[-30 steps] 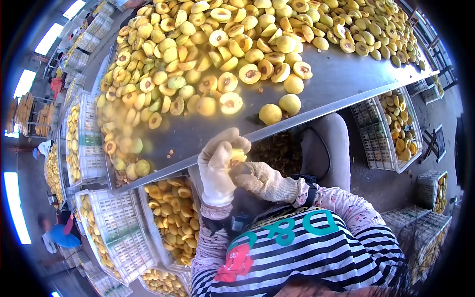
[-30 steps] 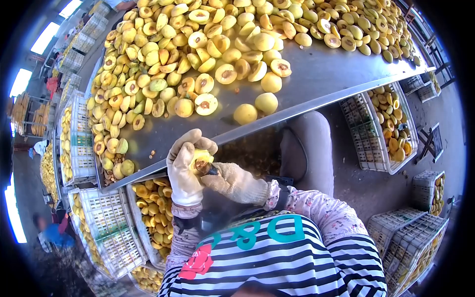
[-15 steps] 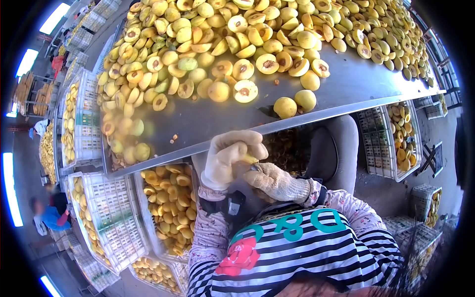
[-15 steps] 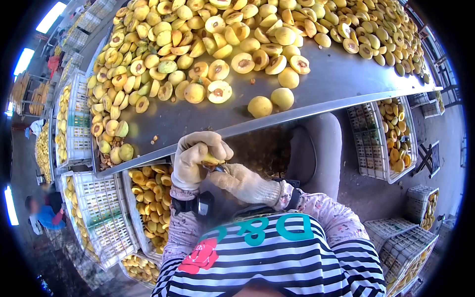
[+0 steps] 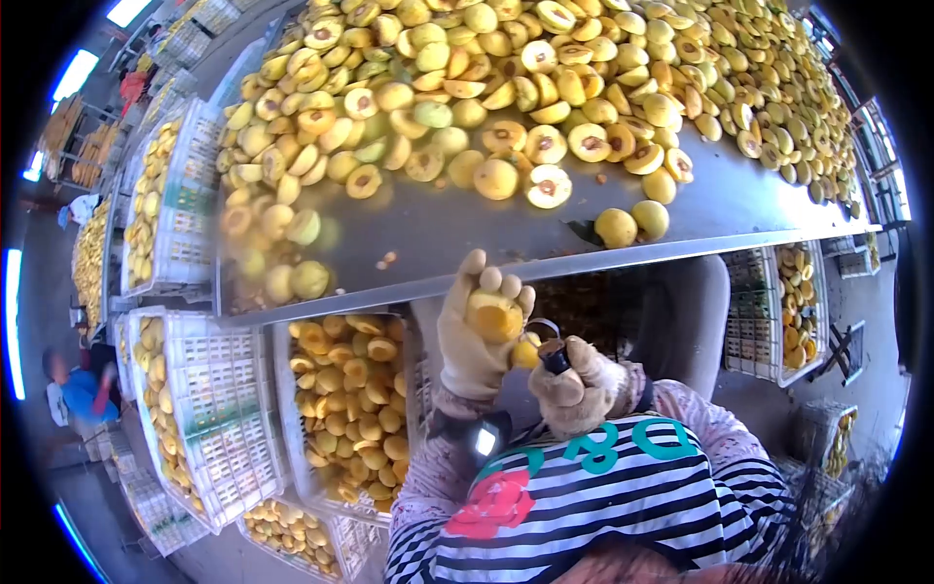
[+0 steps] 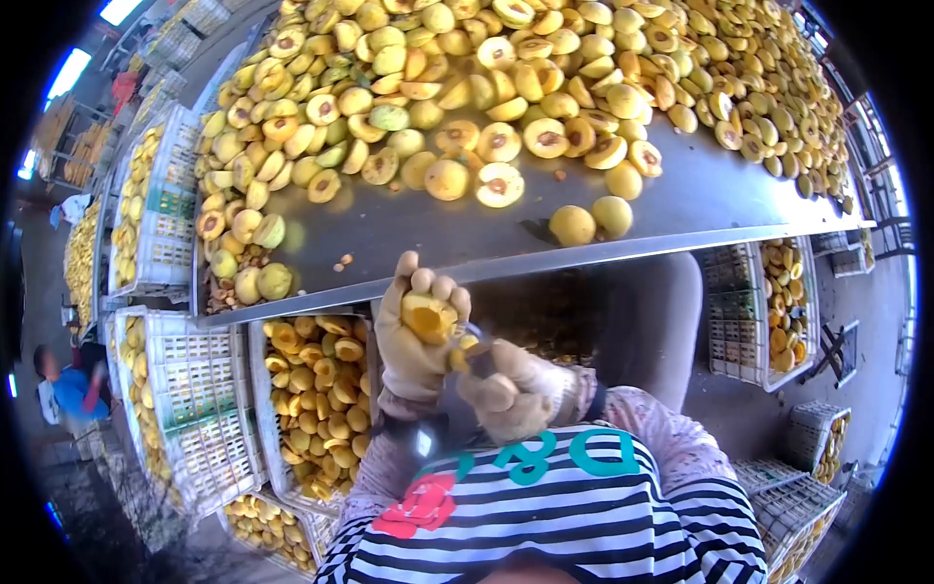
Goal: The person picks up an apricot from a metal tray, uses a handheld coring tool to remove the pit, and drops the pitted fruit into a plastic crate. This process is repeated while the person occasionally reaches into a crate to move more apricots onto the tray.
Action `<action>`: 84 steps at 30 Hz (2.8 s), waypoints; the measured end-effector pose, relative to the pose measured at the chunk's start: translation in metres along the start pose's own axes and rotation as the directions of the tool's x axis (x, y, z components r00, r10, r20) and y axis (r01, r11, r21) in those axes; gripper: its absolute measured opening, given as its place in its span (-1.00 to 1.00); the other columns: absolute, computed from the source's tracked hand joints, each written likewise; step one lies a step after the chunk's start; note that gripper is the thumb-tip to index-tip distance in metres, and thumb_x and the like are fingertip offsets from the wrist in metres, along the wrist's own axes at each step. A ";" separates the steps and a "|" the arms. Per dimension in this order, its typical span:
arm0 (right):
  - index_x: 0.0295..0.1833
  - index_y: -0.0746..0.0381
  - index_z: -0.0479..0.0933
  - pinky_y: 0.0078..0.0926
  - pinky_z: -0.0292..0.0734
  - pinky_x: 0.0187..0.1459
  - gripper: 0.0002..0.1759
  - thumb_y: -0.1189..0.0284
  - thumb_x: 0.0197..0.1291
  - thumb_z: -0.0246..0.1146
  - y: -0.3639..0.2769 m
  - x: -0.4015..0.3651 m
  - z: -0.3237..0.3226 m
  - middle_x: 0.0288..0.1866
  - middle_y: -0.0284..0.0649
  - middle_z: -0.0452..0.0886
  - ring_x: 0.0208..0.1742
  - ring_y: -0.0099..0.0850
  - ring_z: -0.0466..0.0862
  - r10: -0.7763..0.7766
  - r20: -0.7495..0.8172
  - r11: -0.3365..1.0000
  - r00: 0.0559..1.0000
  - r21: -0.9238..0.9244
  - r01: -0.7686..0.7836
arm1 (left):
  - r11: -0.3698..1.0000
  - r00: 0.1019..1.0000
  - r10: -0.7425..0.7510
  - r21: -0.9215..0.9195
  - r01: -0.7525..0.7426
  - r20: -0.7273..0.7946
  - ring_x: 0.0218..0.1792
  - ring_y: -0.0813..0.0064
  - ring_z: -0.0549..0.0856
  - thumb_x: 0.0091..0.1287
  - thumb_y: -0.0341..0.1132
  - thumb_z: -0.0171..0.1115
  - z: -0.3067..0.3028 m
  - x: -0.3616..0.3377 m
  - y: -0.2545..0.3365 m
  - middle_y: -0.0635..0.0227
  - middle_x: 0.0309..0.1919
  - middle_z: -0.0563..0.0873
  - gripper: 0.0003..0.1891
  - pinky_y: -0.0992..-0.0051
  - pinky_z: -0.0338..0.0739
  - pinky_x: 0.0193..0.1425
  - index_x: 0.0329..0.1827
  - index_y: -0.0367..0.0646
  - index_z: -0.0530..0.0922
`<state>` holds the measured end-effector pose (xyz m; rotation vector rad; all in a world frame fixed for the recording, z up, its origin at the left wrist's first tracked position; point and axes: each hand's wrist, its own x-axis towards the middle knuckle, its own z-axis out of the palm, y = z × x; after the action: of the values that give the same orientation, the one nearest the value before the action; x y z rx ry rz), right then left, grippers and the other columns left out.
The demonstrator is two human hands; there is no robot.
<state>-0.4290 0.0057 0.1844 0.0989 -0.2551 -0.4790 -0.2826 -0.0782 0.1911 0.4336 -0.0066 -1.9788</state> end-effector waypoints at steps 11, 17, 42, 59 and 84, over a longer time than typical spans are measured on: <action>-0.27 0.07 0.36 -0.60 0.20 -0.64 -0.37 -0.30 0.42 -0.05 -0.007 -0.009 0.000 -0.64 -0.47 0.23 -0.72 -0.62 0.22 -0.386 -0.598 0.828 0.703 -0.561 -0.023 | -0.693 0.760 0.621 0.588 0.418 0.191 -0.05 0.13 0.77 0.39 -0.38 0.13 -0.187 -0.091 0.174 0.07 -0.11 0.78 -0.75 0.25 0.64 0.10 0.02 -0.24 0.69; -0.31 0.04 0.34 -0.63 0.22 -0.61 -0.44 -0.23 0.46 0.01 -0.008 -0.017 0.016 -0.61 -0.46 0.28 -0.68 -0.62 0.25 -0.410 -0.608 0.822 0.680 -0.569 -0.014 | -0.650 0.728 0.105 0.601 -0.465 0.677 0.06 0.24 0.75 0.38 -0.50 0.15 0.040 0.038 0.085 0.08 0.03 0.77 -0.77 0.40 0.61 0.19 0.01 -0.28 0.71; 0.07 0.31 0.58 -0.34 0.56 -0.02 -0.50 0.03 0.49 0.14 -0.011 -0.025 0.025 -0.20 -0.15 0.69 -0.15 -0.35 0.66 -0.704 -0.426 0.309 0.568 -0.904 -0.296 | 0.366 0.936 0.304 0.884 -0.289 0.180 -0.06 0.43 0.66 0.55 -0.20 0.00 0.028 -0.015 -0.060 0.14 -0.11 0.72 -0.62 0.52 0.61 0.02 0.17 -0.35 0.55; -0.28 0.11 0.43 -0.65 0.12 -0.72 -0.50 -0.10 0.52 0.04 -0.004 -0.013 0.033 -0.63 -0.47 0.30 -0.73 -0.66 0.25 -0.282 -0.607 0.801 0.743 -0.576 -0.166 | 0.714 0.988 -0.084 0.699 -0.031 0.129 -0.32 0.36 0.74 0.41 -0.56 0.08 0.016 0.005 -0.007 0.19 -0.36 0.77 -0.66 0.44 0.67 -0.14 0.20 -0.32 0.63; -0.31 0.07 0.39 -0.60 0.18 -0.73 -0.39 -0.27 0.45 -0.04 -0.021 -0.032 -0.015 -0.67 -0.47 0.24 -0.75 -0.62 0.20 -0.433 -0.413 0.887 0.801 -0.352 0.298 | -0.705 0.643 0.562 0.707 0.045 0.520 -0.27 0.29 0.61 0.33 -0.50 0.20 -0.097 -0.051 0.115 0.19 -0.29 0.66 -0.93 0.30 0.52 -0.05 -0.18 -0.27 0.58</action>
<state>-0.4613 0.0024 0.1594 -0.0032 0.3361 -0.8591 -0.1330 -0.0662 0.1382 1.7026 -1.7444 -0.1129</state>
